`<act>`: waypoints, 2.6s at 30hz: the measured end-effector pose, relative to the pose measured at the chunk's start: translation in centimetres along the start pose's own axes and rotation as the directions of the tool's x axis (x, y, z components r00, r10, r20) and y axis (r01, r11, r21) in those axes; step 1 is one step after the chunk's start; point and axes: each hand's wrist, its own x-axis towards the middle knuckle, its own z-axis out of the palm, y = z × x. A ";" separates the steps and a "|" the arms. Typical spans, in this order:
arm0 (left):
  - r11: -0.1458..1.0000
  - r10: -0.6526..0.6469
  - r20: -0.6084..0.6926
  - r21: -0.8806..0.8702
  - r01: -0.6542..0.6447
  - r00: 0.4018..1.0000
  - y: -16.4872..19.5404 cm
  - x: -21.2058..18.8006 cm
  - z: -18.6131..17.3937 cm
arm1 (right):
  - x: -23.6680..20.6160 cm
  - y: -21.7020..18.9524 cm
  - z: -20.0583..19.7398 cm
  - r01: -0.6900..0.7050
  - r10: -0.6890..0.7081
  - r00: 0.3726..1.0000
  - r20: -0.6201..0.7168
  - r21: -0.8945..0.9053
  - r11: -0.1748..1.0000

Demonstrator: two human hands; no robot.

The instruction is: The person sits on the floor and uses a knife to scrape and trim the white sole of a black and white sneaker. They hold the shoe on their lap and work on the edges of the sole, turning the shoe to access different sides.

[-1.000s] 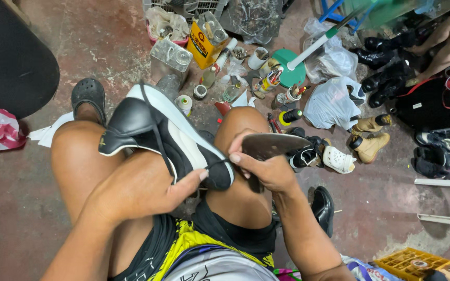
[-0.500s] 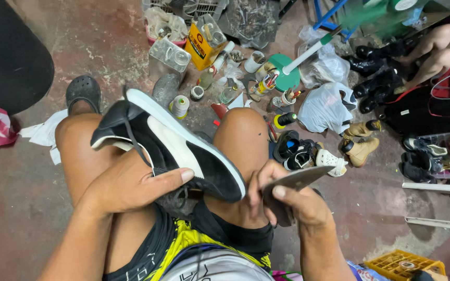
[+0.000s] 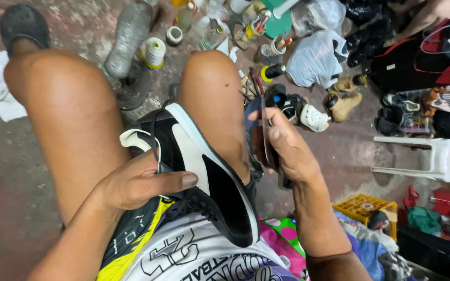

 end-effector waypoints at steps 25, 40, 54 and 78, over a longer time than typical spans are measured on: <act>0.637 -0.088 -0.314 0.711 0.296 0.945 1.7 0.0 -4.2 | 4.8 4.7 5.7 0.138 -0.336 0.931 -0.140 -0.718 0.682; 0.519 0.294 0.001 0.840 -0.161 0.956 1.3 -0.1 -1.5 | 3.3 3.7 5.8 0.269 -0.602 0.770 -0.210 -0.749 0.605; 0.816 -0.201 -0.050 0.545 0.195 0.978 -2.9 0.6 -3.3 | 1.5 0.7 6.4 0.331 -0.537 0.820 0.198 -0.929 0.163; 0.709 -0.156 -0.113 0.679 0.190 0.981 -2.6 1.6 -2.3 | 2.0 0.5 6.6 0.283 -0.570 0.795 0.209 -0.958 0.044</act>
